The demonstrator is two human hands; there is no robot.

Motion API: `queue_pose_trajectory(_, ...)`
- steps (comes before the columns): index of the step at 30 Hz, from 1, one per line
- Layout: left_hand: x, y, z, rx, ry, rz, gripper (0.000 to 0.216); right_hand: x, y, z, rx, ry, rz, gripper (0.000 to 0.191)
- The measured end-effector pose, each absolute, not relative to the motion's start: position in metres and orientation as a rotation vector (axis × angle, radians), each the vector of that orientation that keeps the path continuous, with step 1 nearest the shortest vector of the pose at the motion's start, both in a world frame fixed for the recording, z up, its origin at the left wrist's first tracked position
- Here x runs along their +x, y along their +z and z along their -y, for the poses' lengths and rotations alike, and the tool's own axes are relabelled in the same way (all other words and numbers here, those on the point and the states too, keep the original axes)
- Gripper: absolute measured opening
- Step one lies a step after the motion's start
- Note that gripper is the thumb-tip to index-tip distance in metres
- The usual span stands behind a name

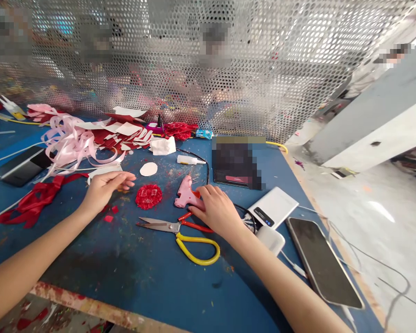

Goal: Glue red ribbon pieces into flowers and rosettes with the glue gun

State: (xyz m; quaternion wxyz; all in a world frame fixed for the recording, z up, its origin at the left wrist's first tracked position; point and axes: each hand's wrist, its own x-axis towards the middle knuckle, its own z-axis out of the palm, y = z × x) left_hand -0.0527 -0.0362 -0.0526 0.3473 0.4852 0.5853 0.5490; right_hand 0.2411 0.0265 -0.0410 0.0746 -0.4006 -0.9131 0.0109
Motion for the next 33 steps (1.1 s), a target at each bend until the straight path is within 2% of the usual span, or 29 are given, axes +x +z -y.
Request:
queue_pose_trajectory(4,-0.054,-0.052,0.034,0.863,1.525,-1.381,0.027,0.241,-0.042,-0.027,-1.210,0.029,2.753,0.030)
queue_pose_trajectory(11,-0.054,-0.047,0.033,0.656,1.607,-1.207,0.024,0.246,-0.045,-0.035,-1.242,-0.128,2.676,0.023)
queue_pose_trajectory(14,-0.055,-0.030,0.038,0.567,1.701,-1.089,0.019,0.247,-0.044,-0.035,-1.224,-0.235,2.590,0.025)
queue_pose_trajectory(19,-0.068,0.007,0.052,0.329,1.854,-0.751,0.019,0.223,-0.039,-0.029,-0.939,-0.039,2.643,0.019)
queue_pose_trajectory(21,-0.074,0.014,0.053,0.299,1.898,-0.676,0.020,0.206,-0.039,-0.029,-0.902,-0.143,2.744,0.015)
queue_pose_trajectory(24,-0.080,0.009,0.048,0.416,1.921,-0.820,0.017,0.182,-0.040,-0.031,-0.874,-0.346,2.859,0.014)
queue_pose_trajectory(27,-0.079,-0.006,0.039,0.529,1.864,-1.049,0.004,0.169,-0.041,-0.034,-0.812,-0.378,2.900,0.020)
queue_pose_trajectory(33,-0.061,-0.036,0.036,0.687,1.524,-1.214,0.017,0.170,-0.047,-0.040,-0.792,-0.399,2.907,0.021)
